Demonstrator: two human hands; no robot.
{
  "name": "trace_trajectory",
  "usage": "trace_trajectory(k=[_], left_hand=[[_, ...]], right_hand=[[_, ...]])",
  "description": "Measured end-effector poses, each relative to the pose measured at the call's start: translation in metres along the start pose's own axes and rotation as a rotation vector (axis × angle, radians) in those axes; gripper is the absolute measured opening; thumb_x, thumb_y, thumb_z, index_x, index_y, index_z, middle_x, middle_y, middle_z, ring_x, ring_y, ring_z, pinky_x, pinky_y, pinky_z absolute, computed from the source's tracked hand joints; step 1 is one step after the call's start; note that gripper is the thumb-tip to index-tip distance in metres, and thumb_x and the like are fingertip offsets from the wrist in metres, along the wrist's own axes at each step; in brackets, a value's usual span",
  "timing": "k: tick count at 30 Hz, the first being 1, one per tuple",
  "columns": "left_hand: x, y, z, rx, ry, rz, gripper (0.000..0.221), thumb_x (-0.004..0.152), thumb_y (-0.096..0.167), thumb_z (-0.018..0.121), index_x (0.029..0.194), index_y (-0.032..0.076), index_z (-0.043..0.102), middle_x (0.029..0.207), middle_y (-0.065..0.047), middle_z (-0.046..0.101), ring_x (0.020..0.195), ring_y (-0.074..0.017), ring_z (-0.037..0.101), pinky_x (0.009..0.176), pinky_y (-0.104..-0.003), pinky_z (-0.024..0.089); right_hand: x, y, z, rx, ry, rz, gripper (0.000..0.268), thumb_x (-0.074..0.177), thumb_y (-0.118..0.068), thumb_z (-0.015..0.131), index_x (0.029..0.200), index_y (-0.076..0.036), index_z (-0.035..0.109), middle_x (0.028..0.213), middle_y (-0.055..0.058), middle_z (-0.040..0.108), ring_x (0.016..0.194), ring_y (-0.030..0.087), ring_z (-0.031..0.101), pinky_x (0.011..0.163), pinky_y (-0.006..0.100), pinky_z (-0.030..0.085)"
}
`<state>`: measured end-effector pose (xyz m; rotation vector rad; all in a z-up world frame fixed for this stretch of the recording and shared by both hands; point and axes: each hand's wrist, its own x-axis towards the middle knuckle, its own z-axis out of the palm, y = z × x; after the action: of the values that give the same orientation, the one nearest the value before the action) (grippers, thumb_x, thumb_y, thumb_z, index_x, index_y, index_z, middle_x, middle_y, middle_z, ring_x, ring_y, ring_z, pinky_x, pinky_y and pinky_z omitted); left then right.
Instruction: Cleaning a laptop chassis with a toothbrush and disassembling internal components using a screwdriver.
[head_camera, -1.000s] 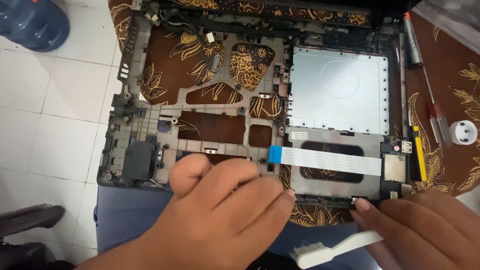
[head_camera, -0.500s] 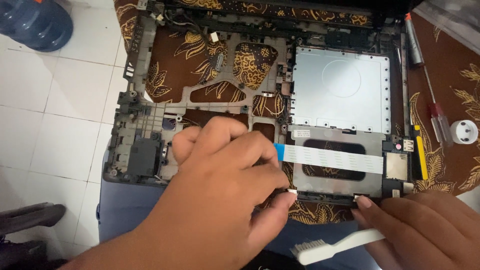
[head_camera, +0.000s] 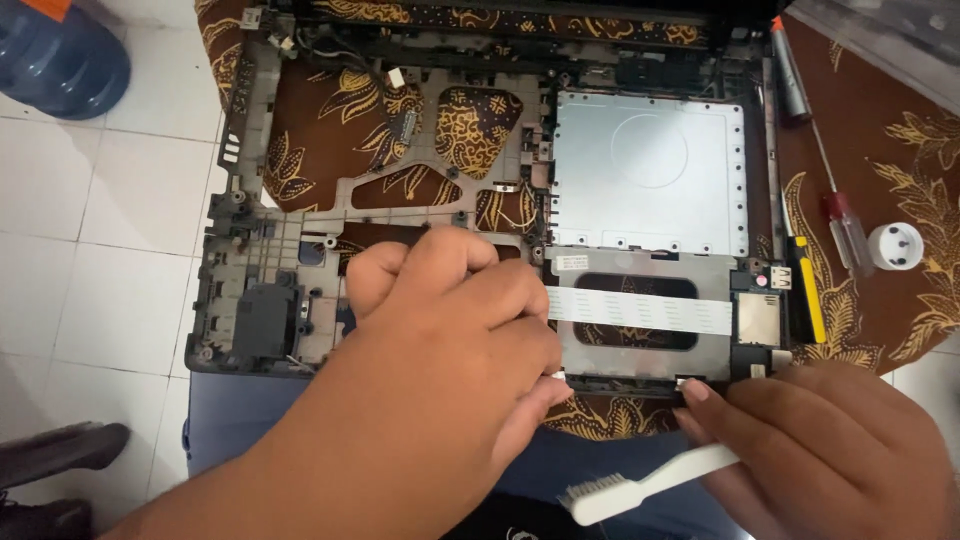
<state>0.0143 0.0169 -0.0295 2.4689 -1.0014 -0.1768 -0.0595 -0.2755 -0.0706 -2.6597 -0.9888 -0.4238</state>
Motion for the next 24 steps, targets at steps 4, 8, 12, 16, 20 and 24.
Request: trace_trajectory(k=[4, 8, 12, 16, 20, 24], left_hand=[[-0.002, 0.002, 0.004, 0.014, 0.021, 0.009, 0.012, 0.085, 0.03, 0.077, 0.078, 0.023, 0.07, 0.096, 0.008, 0.059, 0.104, -0.0254, 0.046, 0.078, -0.049, 0.027], [-0.002, 0.004, 0.008, -0.114, 0.094, -0.072, 0.02, 0.088, 0.021, 0.071, 0.07, 0.027, 0.074, 0.087, 0.015, 0.061, 0.095, -0.02, 0.046, 0.078, -0.047, 0.023], [-0.004, 0.008, 0.003, -0.066, 0.133, -0.061, 0.02, 0.089, 0.022, 0.071, 0.069, 0.027, 0.074, 0.085, 0.015, 0.061, 0.094, -0.0207, 0.047, 0.081, -0.048, 0.025], [-0.007, 0.006, 0.004, -0.133, 0.162, -0.082, 0.015, 0.09, 0.021, 0.068, 0.076, 0.026, 0.073, 0.086, 0.015, 0.062, 0.096, -0.0202, 0.049, 0.082, -0.048, 0.023], [-0.004, 0.005, 0.003, -0.141, 0.114, -0.082, 0.017, 0.092, 0.025, 0.069, 0.077, 0.028, 0.076, 0.086, 0.014, 0.064, 0.097, -0.0208, 0.049, 0.079, -0.05, 0.026], [-0.003, 0.005, 0.005, 0.002, 0.071, -0.002, 0.015, 0.091, 0.023, 0.068, 0.077, 0.027, 0.072, 0.092, 0.012, 0.06, 0.099, -0.0238, 0.048, 0.08, -0.048, 0.028]], right_hand=[[0.004, -0.002, -0.003, 0.007, -0.014, 0.009, 0.024, 0.087, -0.03, 0.072, 0.101, -0.012, 0.077, 0.087, 0.005, 0.068, 0.069, 0.026, 0.06, 0.073, 0.043, 0.056], [0.01, -0.002, -0.006, 0.02, -0.045, -0.013, 0.021, 0.086, -0.028, 0.075, 0.101, -0.012, 0.077, 0.084, 0.005, 0.068, 0.064, 0.023, 0.06, 0.065, 0.04, 0.054], [0.008, -0.002, -0.008, 0.054, -0.08, 0.032, 0.024, 0.086, -0.03, 0.073, 0.103, -0.013, 0.076, 0.083, 0.004, 0.069, 0.065, 0.022, 0.063, 0.066, 0.042, 0.055], [0.014, -0.004, -0.008, 0.06, -0.027, 0.014, 0.021, 0.088, -0.025, 0.072, 0.101, -0.009, 0.075, 0.08, 0.004, 0.067, 0.063, 0.023, 0.059, 0.065, 0.04, 0.053], [0.012, -0.004, -0.008, 0.032, -0.035, 0.014, 0.022, 0.086, -0.025, 0.077, 0.102, -0.01, 0.075, 0.085, 0.004, 0.069, 0.067, 0.021, 0.061, 0.07, 0.041, 0.055], [0.018, -0.01, -0.012, 0.054, -0.072, 0.058, 0.019, 0.086, -0.023, 0.076, 0.097, -0.009, 0.074, 0.08, 0.005, 0.068, 0.064, 0.021, 0.061, 0.065, 0.041, 0.054]])
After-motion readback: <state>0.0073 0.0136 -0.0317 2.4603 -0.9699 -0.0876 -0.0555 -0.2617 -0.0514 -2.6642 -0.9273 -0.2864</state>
